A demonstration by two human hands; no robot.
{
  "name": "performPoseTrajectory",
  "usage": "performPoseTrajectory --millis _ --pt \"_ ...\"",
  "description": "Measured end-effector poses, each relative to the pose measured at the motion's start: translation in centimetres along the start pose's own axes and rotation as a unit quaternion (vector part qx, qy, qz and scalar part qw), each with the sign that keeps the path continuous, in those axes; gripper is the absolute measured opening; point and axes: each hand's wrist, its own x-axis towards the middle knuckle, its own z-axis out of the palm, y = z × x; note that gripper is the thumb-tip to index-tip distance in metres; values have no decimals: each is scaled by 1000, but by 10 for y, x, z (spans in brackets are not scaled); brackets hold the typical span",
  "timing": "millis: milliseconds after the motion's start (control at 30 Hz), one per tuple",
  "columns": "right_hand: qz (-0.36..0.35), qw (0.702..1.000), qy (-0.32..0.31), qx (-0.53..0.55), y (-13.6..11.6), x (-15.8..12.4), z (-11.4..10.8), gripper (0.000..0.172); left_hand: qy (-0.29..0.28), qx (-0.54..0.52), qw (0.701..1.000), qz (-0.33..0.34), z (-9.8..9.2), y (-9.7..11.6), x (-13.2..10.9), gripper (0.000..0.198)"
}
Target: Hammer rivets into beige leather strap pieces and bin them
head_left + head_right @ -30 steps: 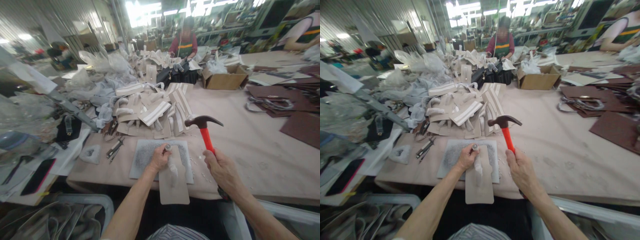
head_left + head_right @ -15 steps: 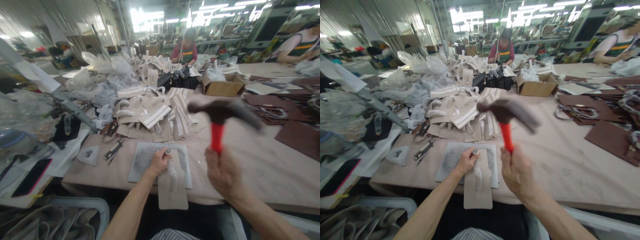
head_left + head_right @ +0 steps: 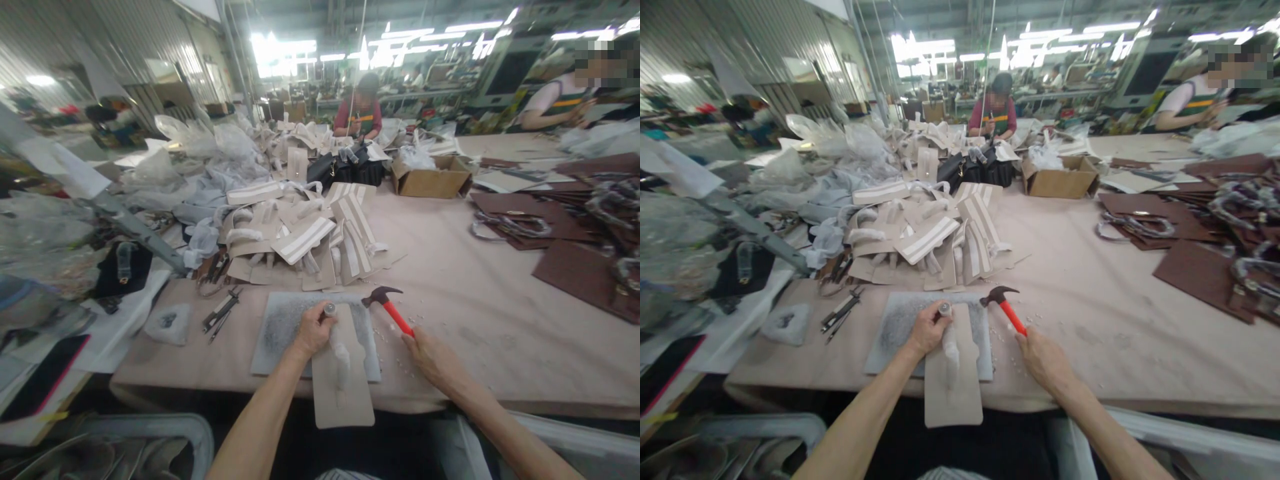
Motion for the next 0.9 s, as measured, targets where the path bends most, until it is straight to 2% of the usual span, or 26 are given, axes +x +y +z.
performPoseTrajectory --millis 67,100,167,200,267,333,400,467,533,567,667,733,800,900 --pt "-13 998 53 -26 -6 0 4 33 3 -6 1000 -8 -1 -1 0 15" --pt "-56 994 90 -27 -14 -3 5 35 4 -8 1000 -12 -1 -1 0 15" --pt "-202 969 142 -9 -39 -11 7 46 8 -16 1000 -21 -1 -1 -1 15" --pt "-289 946 146 -4 -53 -16 8 50 11 -21 999 -25 -1 -1 0 15" --pt "-431 896 105 -23 -82 -24 13 47 27 -35 998 -43 1 -2 1 17" --pt "-485 869 53 -75 -107 -28 20 32 52 -65 993 -86 4 -4 5 19" --pt "-470 874 47 -116 -124 -29 25 17 113 -132 974 -148 4 -3 11 25" --pt "-408 900 84 -129 -133 -30 23 15 204 -217 936 -185 -1 4 18 34" --pt "-322 931 120 -125 -136 -31 13 17 273 -271 907 -172 -12 18 23 39" --pt "-280 944 127 -119 -136 -31 6 16 285 -279 905 -151 -19 26 24 40" --pt "-187 971 125 -87 -133 -33 -11 15 267 -259 924 -89 -39 49 22 38" --pt "-143 982 110 -50 -132 -33 -12 23 237 -237 939 -74 -44 55 17 36" --pt "-124 989 84 6 -131 -34 -3 28 193 -215 954 -79 -40 51 11 35" --pt "-131 985 70 83 -131 -34 20 33 141 -200 964 -101 -24 38 4 35"
